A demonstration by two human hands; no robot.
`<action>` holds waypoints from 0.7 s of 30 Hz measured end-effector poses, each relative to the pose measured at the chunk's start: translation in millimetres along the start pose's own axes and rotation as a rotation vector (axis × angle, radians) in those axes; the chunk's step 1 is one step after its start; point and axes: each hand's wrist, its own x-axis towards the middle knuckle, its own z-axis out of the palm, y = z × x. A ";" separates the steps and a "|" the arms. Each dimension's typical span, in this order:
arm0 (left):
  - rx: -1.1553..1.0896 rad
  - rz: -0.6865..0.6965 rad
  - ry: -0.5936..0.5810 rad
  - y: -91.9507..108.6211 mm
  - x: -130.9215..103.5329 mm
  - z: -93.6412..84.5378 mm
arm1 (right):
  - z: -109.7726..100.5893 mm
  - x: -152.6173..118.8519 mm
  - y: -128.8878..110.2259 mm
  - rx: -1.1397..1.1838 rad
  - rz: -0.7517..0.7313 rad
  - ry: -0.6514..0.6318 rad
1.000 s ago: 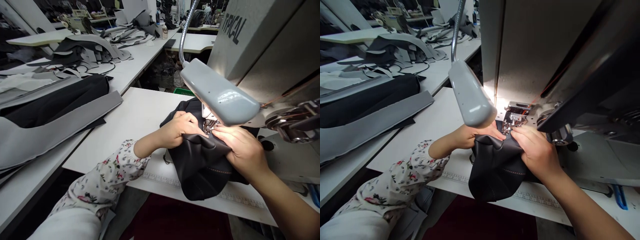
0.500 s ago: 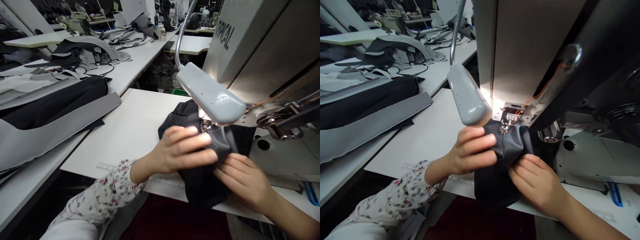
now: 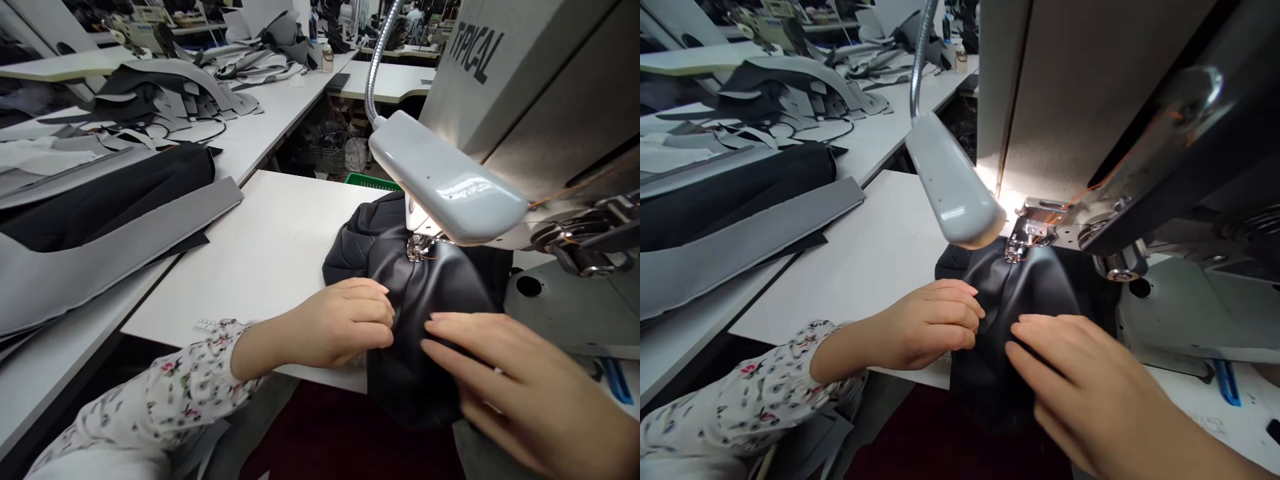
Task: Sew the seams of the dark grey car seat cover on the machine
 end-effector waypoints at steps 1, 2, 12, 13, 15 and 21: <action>0.058 -0.005 -0.010 0.2 -0.8 0.6 | 7.5 4.4 -7.3 -0.069 -0.033 -0.009; 0.117 -0.009 -0.031 0.6 -1.6 2.1 | 15.6 8.5 -13.3 -0.126 -0.059 -0.005; 0.337 -0.100 -0.213 26.1 7.5 -8.1 | 7.8 27.3 -13.9 0.003 0.020 0.142; 0.315 -0.123 -0.241 27.2 13.0 -11.8 | 2.4 29.5 -13.2 0.044 0.032 0.169; 0.312 -0.145 -0.241 23.8 23.4 -13.7 | -2.8 34.6 -11.2 0.068 0.028 0.187; 0.357 0.004 -0.107 -4.6 26.5 0.2 | 4.1 34.9 0.1 -0.166 0.094 0.114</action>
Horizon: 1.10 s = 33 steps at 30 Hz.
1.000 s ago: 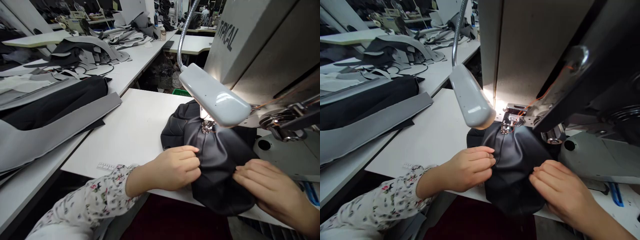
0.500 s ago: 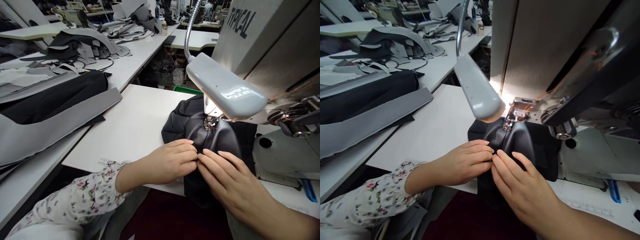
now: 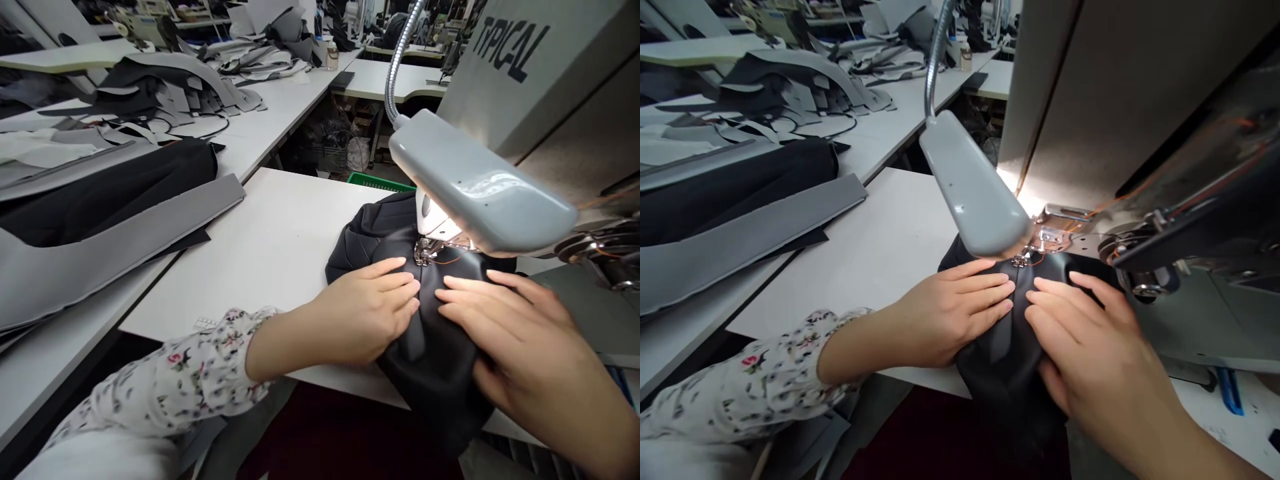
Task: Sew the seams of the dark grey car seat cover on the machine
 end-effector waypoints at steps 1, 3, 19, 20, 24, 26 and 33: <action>-0.021 0.014 -0.007 -2.1 -1.5 0.3 | 0.5 -2.3 0.3 -0.006 0.016 -0.012; -0.045 0.012 -0.034 -3.9 -3.3 -2.8 | 1.1 -6.5 -1.3 0.002 0.047 -0.009; -0.010 -0.047 -0.123 -11.0 -0.9 -12.1 | 11.1 -8.9 10.8 0.033 -0.001 0.041; -0.019 -0.054 -0.125 -12.7 -0.2 -11.6 | 11.9 -8.0 12.5 0.032 0.002 0.049; -0.085 -0.060 -0.091 -21.3 2.3 -7.6 | 16.2 -4.1 21.0 0.037 0.034 0.082; -0.128 -0.072 -0.072 -25.4 3.9 -5.6 | 18.9 -2.3 26.2 0.041 0.037 0.092; -0.307 -0.165 -0.119 -39.8 11.9 -1.6 | 31.1 4.8 44.5 0.044 0.024 0.180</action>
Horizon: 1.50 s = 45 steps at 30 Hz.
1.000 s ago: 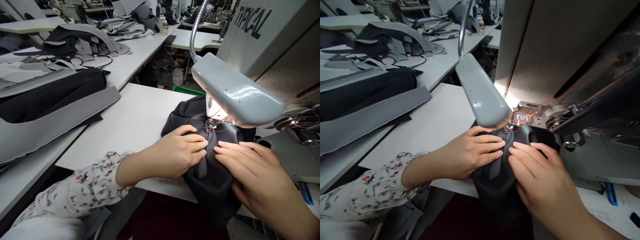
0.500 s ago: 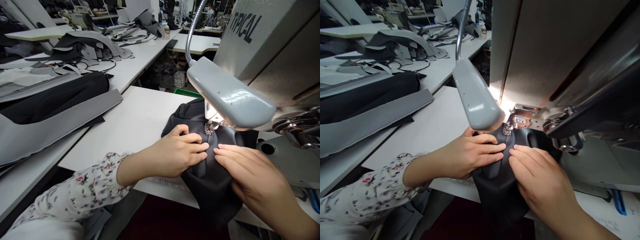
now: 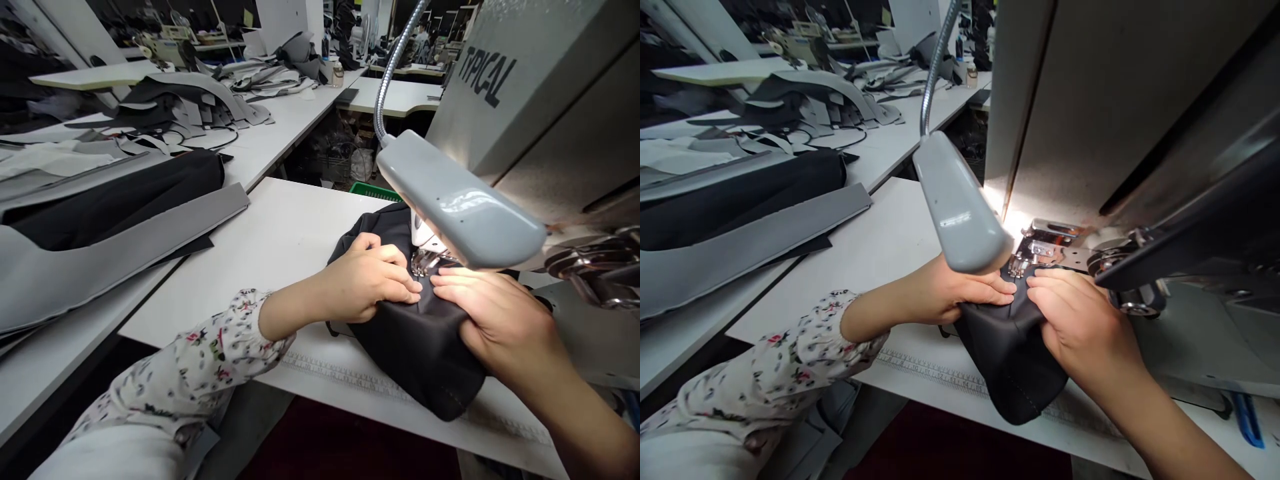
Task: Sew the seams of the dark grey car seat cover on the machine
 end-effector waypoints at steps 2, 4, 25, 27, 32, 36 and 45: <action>-0.063 -0.011 0.022 -3.8 2.6 -1.0 | 4.7 3.6 3.7 -0.031 0.002 0.028; -0.113 -0.015 0.029 -7.1 4.5 -2.7 | 8.5 7.5 5.4 -0.074 0.011 0.051; 0.255 0.174 -0.044 12.2 -10.3 -1.1 | -9.9 -84.5 -25.6 -0.043 -0.107 -0.160; 0.321 0.197 -0.002 11.3 -7.8 0.2 | -14.9 -82.8 -26.3 0.010 -0.158 -0.173; 0.211 0.221 -0.031 8.5 -9.2 -10.3 | -36.8 -65.5 -35.9 0.112 -0.055 -0.214; 0.085 0.206 -0.131 5.8 -5.2 -19.4 | -41.0 -23.7 -58.5 0.124 0.083 -0.058; 0.073 0.243 -0.157 1.8 2.4 -21.7 | -6.1 -14.1 -76.6 -0.121 -0.034 -0.115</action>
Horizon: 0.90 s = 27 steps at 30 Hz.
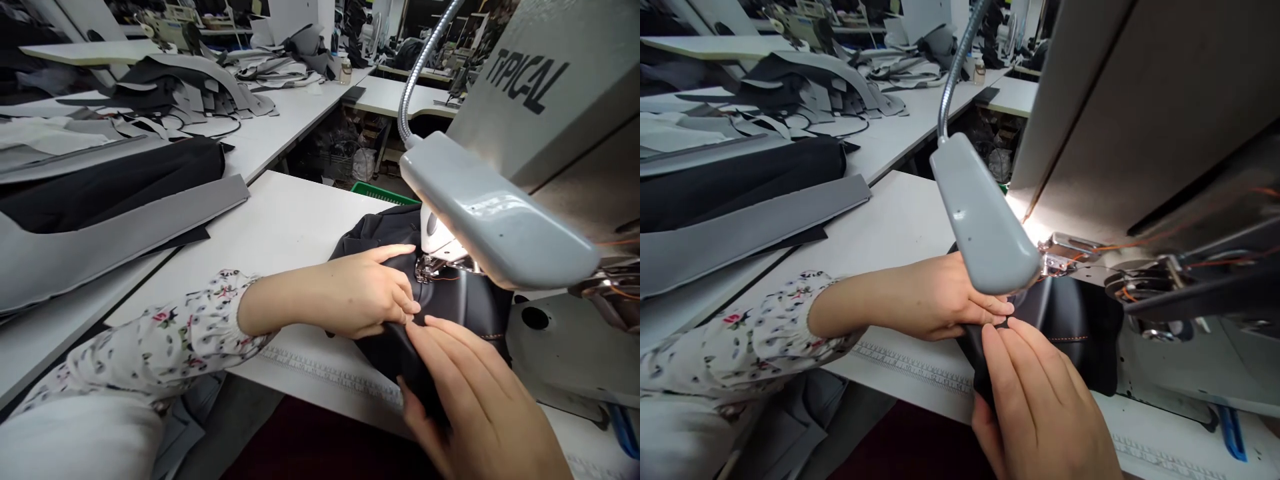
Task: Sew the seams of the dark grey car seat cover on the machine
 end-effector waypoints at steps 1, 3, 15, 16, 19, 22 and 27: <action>-0.004 0.006 -0.002 -0.8 0.6 -1.3 | 0.7 -1.3 1.2 -0.008 0.005 -0.009; -0.015 0.019 -0.007 -2.4 2.5 -4.8 | -0.3 -1.7 3.5 -0.011 0.014 -0.024; 0.011 -0.005 -0.010 -7.3 9.1 -16.2 | -7.1 9.7 3.0 -0.010 0.042 0.032; 0.014 -0.002 -0.010 -8.0 9.7 -16.5 | -6.8 7.9 5.3 -0.021 0.028 0.019; 0.032 -0.010 -0.059 -9.7 12.1 -17.2 | -5.8 4.0 10.9 -0.035 0.001 -0.010; 0.056 0.006 -0.094 -10.0 13.6 -16.9 | -4.3 5.6 11.8 -0.016 0.025 0.000; 0.089 0.048 -0.074 -8.8 11.0 -14.3 | -2.3 8.5 12.0 0.009 0.055 0.005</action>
